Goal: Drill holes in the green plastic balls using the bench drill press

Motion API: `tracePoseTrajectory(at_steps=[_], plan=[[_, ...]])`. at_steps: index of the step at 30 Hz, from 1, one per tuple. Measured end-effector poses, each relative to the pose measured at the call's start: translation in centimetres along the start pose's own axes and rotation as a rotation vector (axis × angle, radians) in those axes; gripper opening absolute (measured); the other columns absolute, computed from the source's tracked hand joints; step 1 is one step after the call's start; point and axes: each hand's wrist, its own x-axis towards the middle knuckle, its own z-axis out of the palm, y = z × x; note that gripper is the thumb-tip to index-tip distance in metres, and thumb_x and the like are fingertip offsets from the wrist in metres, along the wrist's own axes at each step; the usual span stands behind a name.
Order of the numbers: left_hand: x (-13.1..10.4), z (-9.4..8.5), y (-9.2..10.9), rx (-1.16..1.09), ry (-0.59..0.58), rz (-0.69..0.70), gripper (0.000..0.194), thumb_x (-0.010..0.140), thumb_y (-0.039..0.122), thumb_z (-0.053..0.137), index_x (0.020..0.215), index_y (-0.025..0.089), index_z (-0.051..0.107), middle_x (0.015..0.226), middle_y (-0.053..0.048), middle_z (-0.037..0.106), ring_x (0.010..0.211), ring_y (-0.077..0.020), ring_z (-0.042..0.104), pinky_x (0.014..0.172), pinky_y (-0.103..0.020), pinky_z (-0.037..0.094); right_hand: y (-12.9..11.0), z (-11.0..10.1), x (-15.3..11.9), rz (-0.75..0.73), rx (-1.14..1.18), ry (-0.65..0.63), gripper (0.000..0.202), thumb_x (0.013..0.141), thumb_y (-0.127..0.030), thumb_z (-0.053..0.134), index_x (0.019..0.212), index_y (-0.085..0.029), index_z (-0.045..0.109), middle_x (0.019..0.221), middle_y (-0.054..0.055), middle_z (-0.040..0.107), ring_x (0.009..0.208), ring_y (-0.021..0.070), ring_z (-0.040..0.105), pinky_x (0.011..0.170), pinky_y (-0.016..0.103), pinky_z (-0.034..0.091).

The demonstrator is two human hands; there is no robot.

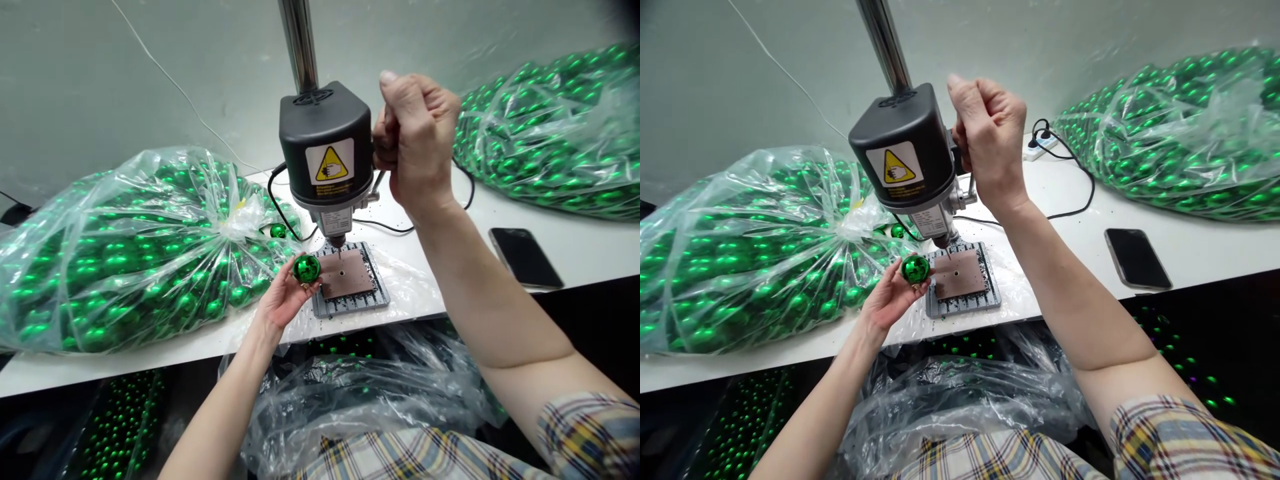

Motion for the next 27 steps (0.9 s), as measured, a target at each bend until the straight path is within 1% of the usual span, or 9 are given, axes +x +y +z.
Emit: tracePoseTrajectory(at_steps=[2,6,9,12,15,18,22,24,27], plan=[[0.1,0.3,-0.2,0.007,0.008,0.015,0.034,0.086,0.034,0.071,0.117,0.019,0.066,0.112,-0.011,0.071,0.097,-0.0229,0.071,0.085,-0.038,0.060,-0.1,0.1,-0.1,0.002,0.002,0.008,0.060,0.070,-0.063,0.077,0.054,-0.026,0.032,0.049,-0.004,0.033,0.040,0.0109,0.025,0.034,0.032,0.017],[0.2,0.8,-0.4,0.007,-0.030,0.078,0.035,0.086,0.030,0.068,0.120,0.020,0.065,0.115,-0.010,0.070,0.105,-0.0236,0.070,0.095,-0.043,0.058,-0.2,0.1,0.0,0.005,-0.007,0.009,0.060,0.070,-0.062,0.075,0.054,-0.026,0.031,0.048,-0.003,0.033,0.041,0.0112,0.025,0.035,0.032,0.018],[0.3,0.9,-0.9,0.023,-0.027,0.102,0.040,0.084,0.032,0.071,0.122,0.021,0.063,0.111,-0.008,0.071,0.100,-0.0212,0.071,0.094,-0.041,0.058,-0.1,0.1,0.1,0.019,-0.031,0.011,0.063,0.074,-0.067,0.072,0.055,-0.026,0.028,0.048,-0.004,0.030,0.042,0.0112,0.024,0.036,0.032,0.019],[0.6,0.8,-1.8,0.170,0.009,0.161,0.051,0.076,0.029,0.079,0.123,0.020,0.060,0.108,-0.006,0.071,0.092,-0.0180,0.070,0.088,-0.036,0.057,-0.1,0.0,0.1,0.021,-0.040,-0.002,0.062,0.078,-0.067,0.070,0.055,-0.026,0.030,0.048,-0.004,0.031,0.042,0.0110,0.025,0.037,0.032,0.020],[1.2,0.4,-2.7,0.383,0.071,0.315,0.058,0.067,0.029,0.087,0.115,0.018,0.058,0.105,-0.007,0.072,0.092,-0.0183,0.069,0.085,-0.034,0.055,-0.2,0.1,0.2,0.023,-0.041,0.003,0.060,0.081,-0.061,0.070,0.053,-0.025,0.030,0.048,-0.004,0.032,0.041,0.0106,0.025,0.037,0.031,0.021],[1.8,0.2,-3.1,0.572,0.083,0.442,0.059,0.062,0.031,0.091,0.109,0.017,0.059,0.101,-0.007,0.071,0.091,-0.0188,0.067,0.085,-0.033,0.052,-0.4,0.2,0.1,0.001,-0.005,0.011,0.058,0.083,-0.052,0.071,0.052,-0.025,0.030,0.046,-0.004,0.031,0.040,0.0104,0.025,0.037,0.032,0.020],[2.6,0.6,-3.3,0.749,0.043,0.503,0.060,0.065,0.033,0.088,0.119,0.016,0.064,0.101,-0.007,0.071,0.087,-0.0184,0.065,0.080,-0.031,0.050,-0.5,0.4,0.2,0.039,-0.056,0.026,0.054,0.093,-0.034,0.063,0.054,-0.024,0.026,0.047,-0.004,0.029,0.041,0.0101,0.023,0.037,0.031,0.022],[3.0,0.9,-3.5,0.807,0.018,0.512,0.061,0.067,0.032,0.086,0.122,0.016,0.066,0.103,-0.008,0.072,0.088,-0.0190,0.064,0.079,-0.030,0.049,-0.5,0.4,0.2,0.041,-0.076,0.028,0.055,0.096,-0.039,0.059,0.056,-0.024,0.024,0.048,-0.005,0.028,0.042,0.0099,0.022,0.038,0.030,0.023],[3.8,1.3,-4.0,0.877,0.000,0.531,0.059,0.067,0.031,0.085,0.122,0.017,0.066,0.103,-0.007,0.072,0.088,-0.0201,0.064,0.078,-0.030,0.049,-0.3,0.3,0.4,0.003,-0.064,-0.011,0.063,0.090,-0.064,0.060,0.057,-0.025,0.023,0.049,-0.005,0.028,0.044,0.0098,0.023,0.039,0.031,0.027]])
